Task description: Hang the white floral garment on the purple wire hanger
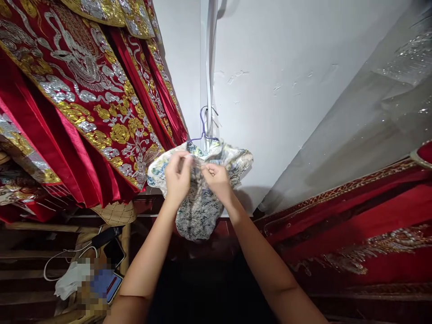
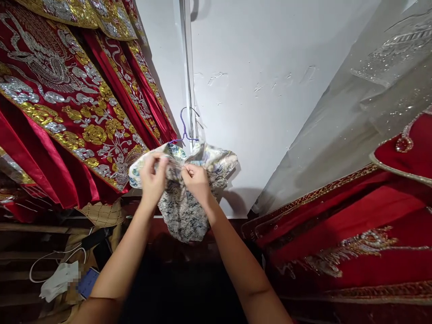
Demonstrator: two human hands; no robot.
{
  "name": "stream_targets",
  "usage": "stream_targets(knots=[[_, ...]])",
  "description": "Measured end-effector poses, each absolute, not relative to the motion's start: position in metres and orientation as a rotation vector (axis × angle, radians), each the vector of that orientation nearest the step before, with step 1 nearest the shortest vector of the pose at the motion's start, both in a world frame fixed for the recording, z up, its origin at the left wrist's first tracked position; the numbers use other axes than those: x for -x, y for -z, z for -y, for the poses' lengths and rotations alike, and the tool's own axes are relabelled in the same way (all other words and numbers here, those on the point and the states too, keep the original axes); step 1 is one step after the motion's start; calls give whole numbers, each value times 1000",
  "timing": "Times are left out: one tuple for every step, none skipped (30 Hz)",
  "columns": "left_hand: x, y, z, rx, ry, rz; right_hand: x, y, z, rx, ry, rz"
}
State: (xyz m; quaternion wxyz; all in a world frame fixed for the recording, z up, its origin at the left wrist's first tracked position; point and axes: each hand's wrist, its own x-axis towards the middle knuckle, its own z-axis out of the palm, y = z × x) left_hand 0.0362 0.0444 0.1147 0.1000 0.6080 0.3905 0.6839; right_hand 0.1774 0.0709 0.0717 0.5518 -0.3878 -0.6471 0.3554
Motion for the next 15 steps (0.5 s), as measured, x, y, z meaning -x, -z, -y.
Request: stream_targets(knots=[[-24,-117,-47,-1680,-2158,-1161,-179,-65,-72,964,-858,1539],[-10,-117,-51,-1534,-2303,-1168,-181,-58,-72,1005,-885,1547],[7,-115,-56,-1354,-2437,-1170,-183,-53,-71,1031,-923,1552],[24,-110,-60,-1154,-2520,-1148,-186,-48,-68,1034,-973,1551],[40,-101,-64,-954,-2526,-1090,-188,-44,-64,1015,-1035,1549],[51,-88,-68,-773,-2448,-1018,-190,-40,-59,984,-1100,1543],[59,-72,-69,-610,-2305,-968,-191,-37,-53,949,-1157,1529],[60,-54,-70,-502,-2118,-953,-191,-33,-47,921,-1201,1502],[56,-35,-69,-465,-2053,-969,-191,-30,-42,908,-1231,1467],[47,-16,-67,-451,-2019,-980,-191,-25,-37,911,-1253,1437],[35,0,-64,-450,-1978,-988,-192,-21,-33,925,-1277,1422],[21,14,-61,-456,-1934,-992,-194,-16,-31,947,-1313,1434],[6,23,-57,-472,-1889,-990,-197,-12,-30,972,-1356,1475],[-8,26,-53,-489,-1845,-980,-201,-8,-30,1006,-1383,1528],[-20,25,-48,-525,-1800,-953,-206,-6,-31,1042,-1381,1581]])
